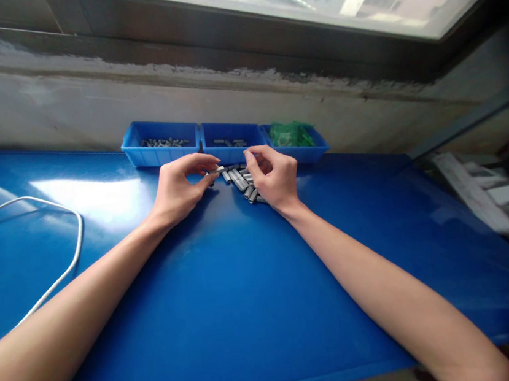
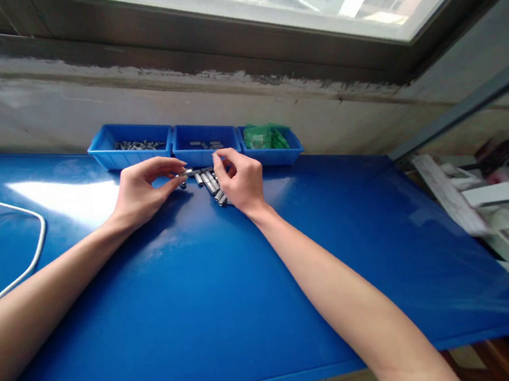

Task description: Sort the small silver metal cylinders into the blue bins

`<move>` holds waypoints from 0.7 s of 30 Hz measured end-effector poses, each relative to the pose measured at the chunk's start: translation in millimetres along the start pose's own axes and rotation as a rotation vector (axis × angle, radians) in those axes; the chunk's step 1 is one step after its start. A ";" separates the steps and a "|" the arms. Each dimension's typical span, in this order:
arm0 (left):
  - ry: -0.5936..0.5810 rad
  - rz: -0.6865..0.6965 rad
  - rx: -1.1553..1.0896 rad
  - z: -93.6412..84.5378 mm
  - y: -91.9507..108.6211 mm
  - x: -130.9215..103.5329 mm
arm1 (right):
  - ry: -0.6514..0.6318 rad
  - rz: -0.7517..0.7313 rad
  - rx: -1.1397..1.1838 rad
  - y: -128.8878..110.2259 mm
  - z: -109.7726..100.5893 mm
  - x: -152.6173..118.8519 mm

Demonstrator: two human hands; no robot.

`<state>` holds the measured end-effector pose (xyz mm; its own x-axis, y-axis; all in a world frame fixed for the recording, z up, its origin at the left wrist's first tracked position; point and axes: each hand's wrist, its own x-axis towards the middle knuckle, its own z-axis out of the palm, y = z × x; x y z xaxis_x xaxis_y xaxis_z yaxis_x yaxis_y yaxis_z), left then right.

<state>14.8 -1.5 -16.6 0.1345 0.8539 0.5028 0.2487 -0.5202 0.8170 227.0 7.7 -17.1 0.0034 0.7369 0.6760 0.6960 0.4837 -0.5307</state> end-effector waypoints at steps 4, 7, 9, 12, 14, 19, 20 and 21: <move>0.019 -0.059 -0.066 -1.1 2.7 0.9 | -0.101 -0.109 0.020 -3.4 -2.9 -3.3; 0.038 -0.096 -0.124 -2.1 6.0 1.6 | -0.197 -0.227 0.049 -4.0 -4.1 -6.0; 0.035 -0.123 -0.169 -2.6 7.3 1.9 | -0.241 -0.282 0.038 -3.9 -3.9 -7.1; 0.016 -0.138 -0.210 -2.5 7.3 2.1 | -0.243 -0.307 0.024 -2.9 -2.6 -7.4; 0.006 -0.128 -0.212 -2.0 6.0 2.2 | -0.231 -0.314 0.034 -2.0 -2.0 -7.4; -0.015 -0.132 -0.186 -0.3 3.1 2.6 | -0.273 -0.354 0.048 0.1 -2.3 -8.5; -0.017 -0.133 -0.183 -0.2 3.1 2.5 | -0.279 -0.360 0.046 0.4 -2.3 -8.7; -0.020 -0.133 -0.181 -0.2 3.3 2.4 | -0.283 -0.364 0.045 0.7 -2.3 -8.8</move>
<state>15.7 -1.2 -12.6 0.1313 0.9142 0.3833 0.0895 -0.3960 0.9139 229.1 0.5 -22.2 -0.4360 0.6123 0.6596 0.5838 0.7502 -0.3105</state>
